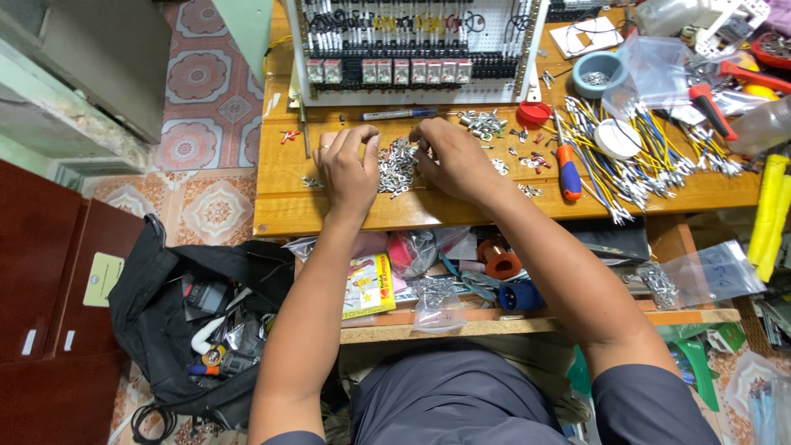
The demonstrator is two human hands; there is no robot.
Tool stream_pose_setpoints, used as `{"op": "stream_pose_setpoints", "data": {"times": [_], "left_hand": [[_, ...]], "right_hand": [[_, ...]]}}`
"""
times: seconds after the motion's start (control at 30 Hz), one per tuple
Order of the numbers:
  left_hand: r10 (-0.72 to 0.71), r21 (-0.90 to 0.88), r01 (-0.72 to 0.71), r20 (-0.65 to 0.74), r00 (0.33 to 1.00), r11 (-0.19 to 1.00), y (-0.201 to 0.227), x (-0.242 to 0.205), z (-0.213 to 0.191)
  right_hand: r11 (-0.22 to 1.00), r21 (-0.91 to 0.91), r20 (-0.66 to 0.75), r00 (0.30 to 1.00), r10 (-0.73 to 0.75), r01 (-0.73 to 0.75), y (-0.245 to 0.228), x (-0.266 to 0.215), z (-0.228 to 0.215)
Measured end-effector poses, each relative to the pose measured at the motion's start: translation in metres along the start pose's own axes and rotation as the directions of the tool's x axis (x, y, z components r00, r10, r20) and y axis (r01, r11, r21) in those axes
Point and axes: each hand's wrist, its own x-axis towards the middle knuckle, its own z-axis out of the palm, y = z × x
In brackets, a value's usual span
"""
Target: The person sorts small metal hardware pieces, such as washers and nuts, on a wooden workbench. They use both hands to pick up, separate, and arrange the items into small piles. The workspace is cluttered with tools and components, and the person continues sorting throughout the clip.
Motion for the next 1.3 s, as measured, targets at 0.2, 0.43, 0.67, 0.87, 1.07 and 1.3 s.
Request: {"op": "stream_pose_setpoints", "data": {"times": [0.2,0.43,0.67,0.87,1.07,1.3], "left_hand": [[0.054,0.025,-0.054,-0.003,0.999,0.998,0.008,0.002,-0.005],[0.060,0.049,-0.060,0.005,0.998,0.997,-0.001,-0.003,0.002],[0.045,-0.018,-0.044,0.075,0.996,0.999,0.009,-0.004,-0.003],[0.061,0.031,-0.064,0.106,0.992,0.997,0.012,-0.004,-0.004],[0.059,0.073,-0.068,0.122,0.991,0.995,0.011,-0.004,-0.003],[0.058,0.044,-0.064,0.125,0.990,0.997,0.014,-0.003,-0.004]], "right_hand": [[0.999,0.020,-0.078,0.996,-0.044,0.046,0.018,-0.026,-0.020],[0.982,-0.142,0.007,0.992,0.129,-0.127,0.086,-0.045,-0.102],[0.877,-0.455,0.165,0.953,0.254,-0.155,0.119,-0.052,-0.118],[0.823,-0.544,0.240,0.909,0.340,-0.164,0.116,-0.048,-0.117],[0.817,-0.562,0.310,0.882,0.355,-0.131,0.114,-0.045,-0.116],[0.870,-0.470,0.179,0.950,0.257,-0.147,0.111,-0.051,-0.129]]}}
